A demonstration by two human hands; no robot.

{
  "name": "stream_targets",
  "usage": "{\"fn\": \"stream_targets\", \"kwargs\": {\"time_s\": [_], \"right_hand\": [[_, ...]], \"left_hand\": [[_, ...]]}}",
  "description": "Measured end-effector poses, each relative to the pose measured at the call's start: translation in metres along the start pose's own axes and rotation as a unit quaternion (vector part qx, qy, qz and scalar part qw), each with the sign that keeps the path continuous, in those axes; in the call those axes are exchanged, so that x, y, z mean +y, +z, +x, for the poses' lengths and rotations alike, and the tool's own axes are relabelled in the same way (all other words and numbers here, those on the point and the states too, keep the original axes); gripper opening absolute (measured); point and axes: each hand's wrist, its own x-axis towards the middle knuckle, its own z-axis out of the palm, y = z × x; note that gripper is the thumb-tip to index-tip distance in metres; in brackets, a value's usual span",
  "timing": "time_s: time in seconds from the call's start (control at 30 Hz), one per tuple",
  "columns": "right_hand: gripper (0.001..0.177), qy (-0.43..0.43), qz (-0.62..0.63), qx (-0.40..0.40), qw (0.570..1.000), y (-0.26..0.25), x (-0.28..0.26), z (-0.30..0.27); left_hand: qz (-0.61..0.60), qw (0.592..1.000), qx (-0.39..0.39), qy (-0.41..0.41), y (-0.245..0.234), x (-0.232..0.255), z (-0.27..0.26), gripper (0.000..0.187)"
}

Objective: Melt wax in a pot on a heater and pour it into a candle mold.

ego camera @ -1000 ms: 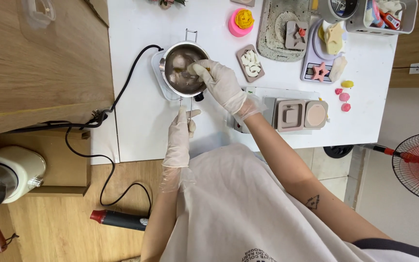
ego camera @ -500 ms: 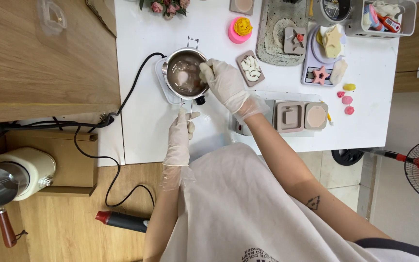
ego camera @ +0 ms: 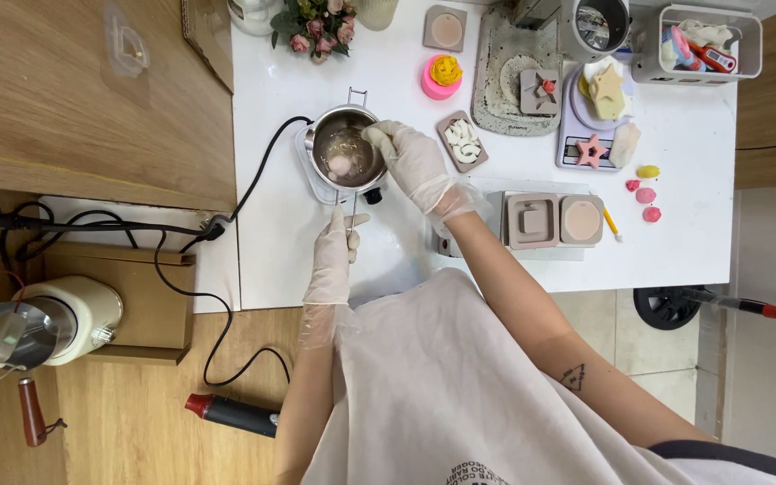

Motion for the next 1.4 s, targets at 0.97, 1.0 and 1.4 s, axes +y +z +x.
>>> {"fn": "stream_targets", "kwargs": {"time_s": [0.97, 1.0, 1.4], "right_hand": [[0.034, 0.047, 0.048, -0.023, 0.997, 0.004, 0.001, 0.001], [0.034, 0.033, 0.020, 0.014, 0.999, 0.007, 0.003, 0.003], [0.036, -0.077, -0.096, 0.000, 0.992, 0.007, -0.004, 0.013]], "left_hand": [[0.020, 1.000, -0.003, 0.014, -0.011, -0.004, 0.015, 0.060], [0.018, 1.000, 0.001, 0.007, -0.011, -0.005, 0.017, 0.060], [0.039, 0.999, 0.017, -0.020, -0.012, -0.003, 0.022, 0.060]]}}
